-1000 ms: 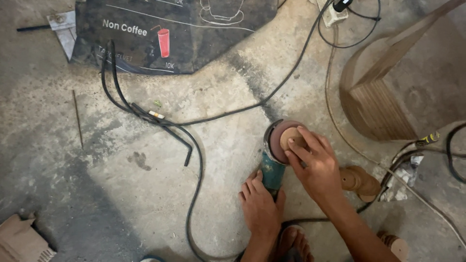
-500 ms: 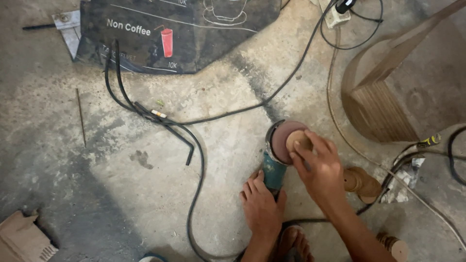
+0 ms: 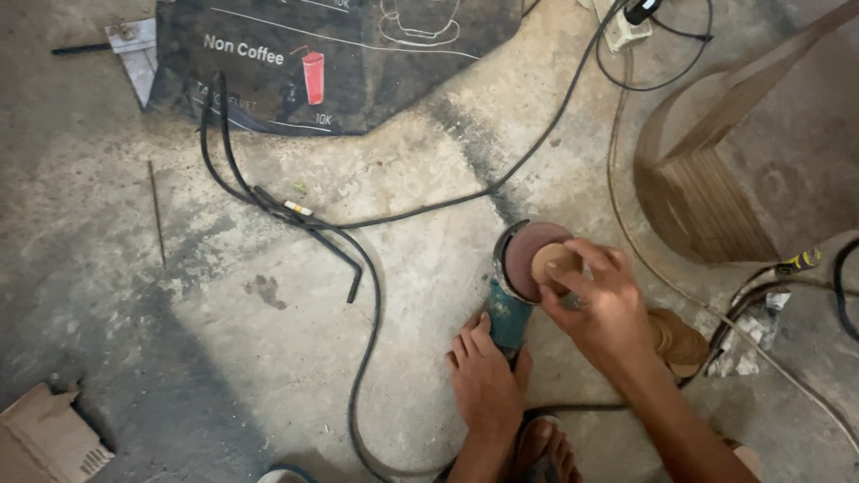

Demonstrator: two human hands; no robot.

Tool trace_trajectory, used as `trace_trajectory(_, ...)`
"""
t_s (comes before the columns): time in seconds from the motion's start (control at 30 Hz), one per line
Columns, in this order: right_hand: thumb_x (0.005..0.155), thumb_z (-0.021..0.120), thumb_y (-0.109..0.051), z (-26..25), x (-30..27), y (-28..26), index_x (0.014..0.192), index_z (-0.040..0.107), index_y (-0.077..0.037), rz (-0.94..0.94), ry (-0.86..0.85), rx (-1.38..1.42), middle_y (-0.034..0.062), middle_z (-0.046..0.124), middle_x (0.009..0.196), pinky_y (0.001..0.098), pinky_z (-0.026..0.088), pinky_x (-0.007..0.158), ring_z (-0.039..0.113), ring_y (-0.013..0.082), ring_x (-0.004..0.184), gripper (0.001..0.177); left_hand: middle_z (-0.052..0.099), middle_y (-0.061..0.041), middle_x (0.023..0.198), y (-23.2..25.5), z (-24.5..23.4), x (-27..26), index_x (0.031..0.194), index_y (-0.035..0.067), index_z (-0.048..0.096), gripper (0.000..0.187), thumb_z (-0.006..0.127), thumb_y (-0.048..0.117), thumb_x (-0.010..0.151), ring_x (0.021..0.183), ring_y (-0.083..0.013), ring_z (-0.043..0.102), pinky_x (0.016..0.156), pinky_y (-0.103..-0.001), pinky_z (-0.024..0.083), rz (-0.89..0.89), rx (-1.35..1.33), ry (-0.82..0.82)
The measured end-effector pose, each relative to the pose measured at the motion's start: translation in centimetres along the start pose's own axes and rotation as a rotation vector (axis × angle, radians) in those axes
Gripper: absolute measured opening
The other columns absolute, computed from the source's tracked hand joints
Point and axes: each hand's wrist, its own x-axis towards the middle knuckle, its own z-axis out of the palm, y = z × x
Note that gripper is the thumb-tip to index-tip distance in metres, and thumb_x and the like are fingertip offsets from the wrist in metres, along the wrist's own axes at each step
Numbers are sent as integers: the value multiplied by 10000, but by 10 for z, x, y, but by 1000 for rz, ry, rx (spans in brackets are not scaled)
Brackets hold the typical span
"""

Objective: Sanding the edges of small wooden discs using a power sander

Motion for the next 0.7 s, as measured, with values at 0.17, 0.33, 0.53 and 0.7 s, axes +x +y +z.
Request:
trace_trajectory(0.17, 713, 838, -47, 0, 1, 11, 972, 804, -32, -1, 12, -64, 147, 671, 1322, 392, 553, 882, 625, 306, 1089, 262, 567, -170, 1312, 0, 0, 0, 1354, -23, 511, 678, 754, 388, 873, 1151, -345, 539, 979, -471, 399, 8, -39, 1)
trace_trajectory(0.33, 779, 847, -33, 9, 5, 22, 1055, 800, 4, -11, 104, -61, 155, 643, 1392, 416, 555, 942, 627, 332, 1146, 282, 576, -158, 1295, -1, 0, 1, 1352, -12, 509, 699, 789, 373, 841, 1164, -333, 539, 977, -463, 403, -3, -39, -5)
trace_trajectory(0.53, 792, 877, -39, 25, 17, 13, 1026, 795, 30, -3, 161, 38, 224, 706, 1327, 389, 611, 821, 687, 339, 1063, 257, 569, -152, 1329, 1, -3, 1, 1336, -13, 515, 666, 796, 347, 851, 1154, -324, 546, 980, -460, 401, -16, -74, -14)
trace_trajectory(0.7, 725, 884, -51, 23, 17, 2, 1030, 804, 5, 6, 97, 112, 182, 721, 1297, 369, 603, 852, 691, 293, 1046, 320, 568, -157, 1338, 2, -5, 1, 1345, -8, 513, 694, 808, 339, 822, 1150, -329, 548, 980, -459, 409, -5, -84, 28)
